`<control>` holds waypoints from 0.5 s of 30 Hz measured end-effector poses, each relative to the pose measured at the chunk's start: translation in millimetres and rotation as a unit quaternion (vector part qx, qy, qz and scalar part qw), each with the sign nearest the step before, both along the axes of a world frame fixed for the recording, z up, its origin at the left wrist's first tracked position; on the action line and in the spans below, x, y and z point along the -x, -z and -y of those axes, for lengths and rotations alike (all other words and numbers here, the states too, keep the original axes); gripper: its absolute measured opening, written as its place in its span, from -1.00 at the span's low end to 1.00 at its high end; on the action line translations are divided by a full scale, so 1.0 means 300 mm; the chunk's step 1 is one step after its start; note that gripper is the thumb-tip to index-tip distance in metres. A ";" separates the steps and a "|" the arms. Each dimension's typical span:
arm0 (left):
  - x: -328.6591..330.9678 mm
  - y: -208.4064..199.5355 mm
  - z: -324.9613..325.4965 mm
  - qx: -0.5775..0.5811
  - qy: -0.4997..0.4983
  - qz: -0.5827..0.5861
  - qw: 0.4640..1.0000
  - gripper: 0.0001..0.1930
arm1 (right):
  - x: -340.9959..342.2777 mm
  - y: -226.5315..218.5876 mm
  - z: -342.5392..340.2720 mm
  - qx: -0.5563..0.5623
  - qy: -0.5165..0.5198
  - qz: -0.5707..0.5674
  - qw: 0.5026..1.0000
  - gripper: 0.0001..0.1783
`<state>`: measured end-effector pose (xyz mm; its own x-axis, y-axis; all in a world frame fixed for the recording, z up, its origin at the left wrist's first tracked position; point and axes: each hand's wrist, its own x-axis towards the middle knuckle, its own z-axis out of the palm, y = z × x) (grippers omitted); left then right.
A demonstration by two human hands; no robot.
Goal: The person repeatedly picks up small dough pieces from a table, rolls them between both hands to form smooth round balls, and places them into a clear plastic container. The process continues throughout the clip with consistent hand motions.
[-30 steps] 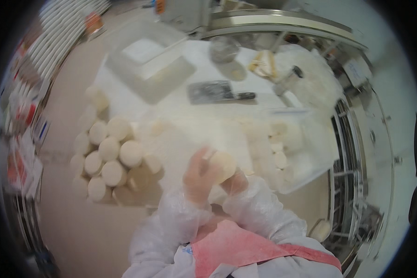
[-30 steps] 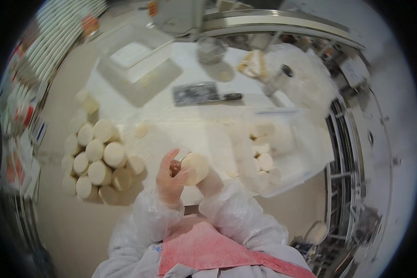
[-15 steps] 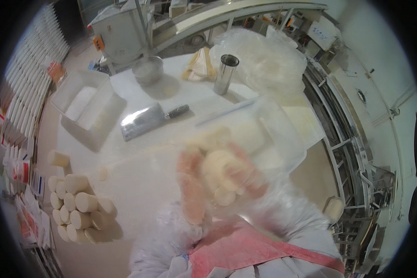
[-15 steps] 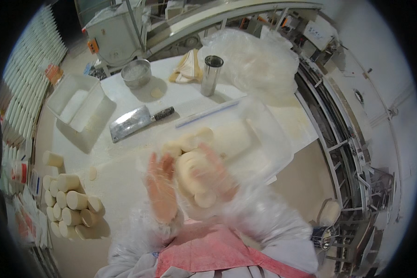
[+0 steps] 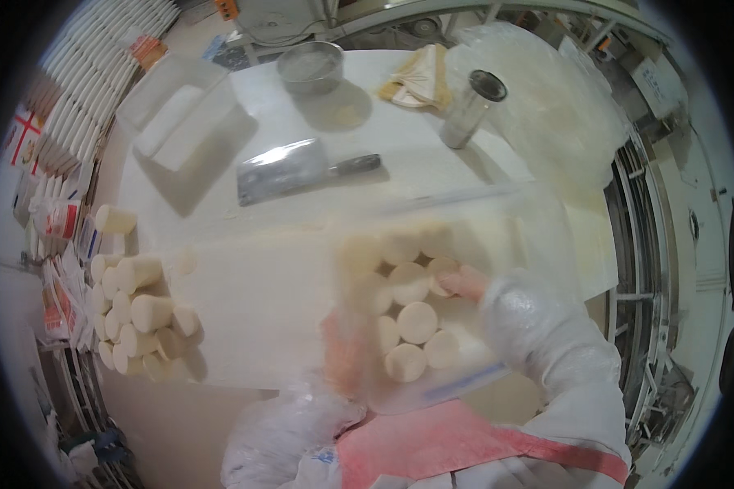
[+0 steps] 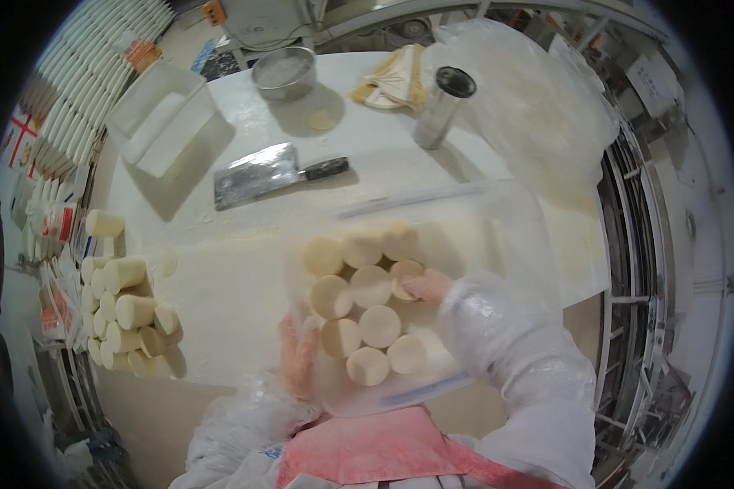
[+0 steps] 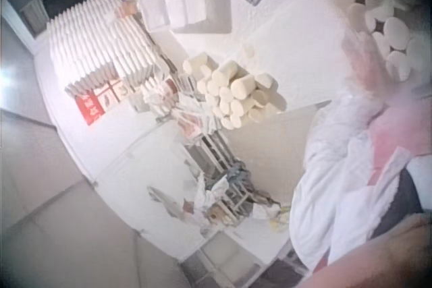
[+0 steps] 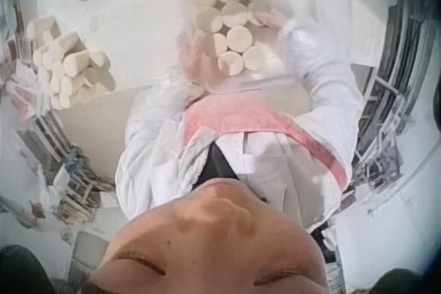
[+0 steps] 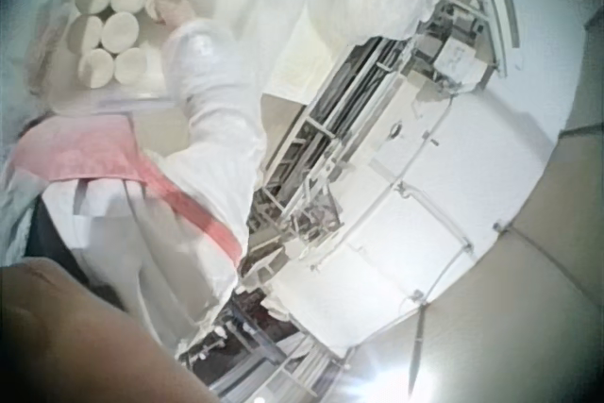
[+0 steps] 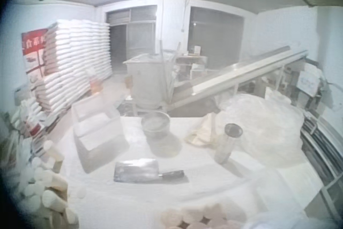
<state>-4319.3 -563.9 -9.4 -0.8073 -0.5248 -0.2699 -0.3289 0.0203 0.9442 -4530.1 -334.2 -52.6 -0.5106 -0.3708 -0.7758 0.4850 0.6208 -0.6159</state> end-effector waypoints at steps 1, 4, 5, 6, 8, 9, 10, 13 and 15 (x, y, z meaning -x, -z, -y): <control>-0.025 0.008 0.029 -0.130 -0.020 -0.030 0.991 -0.41 | 0.002 -0.030 0.014 -0.085 -0.010 0.001 0.996 -0.29; -0.155 0.010 0.182 0.025 0.061 -0.165 0.984 -0.49 | 0.000 -0.198 0.106 -0.287 -0.076 -0.264 0.918 -0.40; -0.216 0.003 0.249 0.009 0.030 -0.177 0.984 -0.55 | -0.017 -0.265 0.173 -0.224 -0.029 -0.337 0.914 -0.54; -0.277 -0.006 0.321 -0.012 -0.009 -0.143 0.990 -0.62 | -0.047 -0.326 0.267 -0.179 -0.025 -0.435 0.882 -0.67; -0.391 -0.022 0.472 -0.057 -0.122 -0.060 0.989 -0.69 | -0.151 -0.403 0.542 0.088 -0.044 -0.310 0.946 -0.71; -0.439 -0.023 0.547 -0.062 -0.156 -0.073 0.983 -0.73 | -0.223 -0.412 0.713 0.164 -0.009 -0.270 0.949 -0.73; -0.478 -0.017 0.621 -0.070 -0.221 -0.088 0.969 -0.72 | -0.302 -0.400 0.898 0.405 -0.104 -0.145 0.897 -0.75; -0.533 0.020 0.826 -0.063 -0.309 -0.202 0.927 -0.62 | -0.525 -0.299 1.432 0.213 -0.301 -0.243 0.897 -0.58; -0.522 0.046 0.941 -0.127 -0.305 -0.223 0.917 -0.55 | -0.618 -0.232 1.685 0.143 -0.290 -0.232 0.917 -0.51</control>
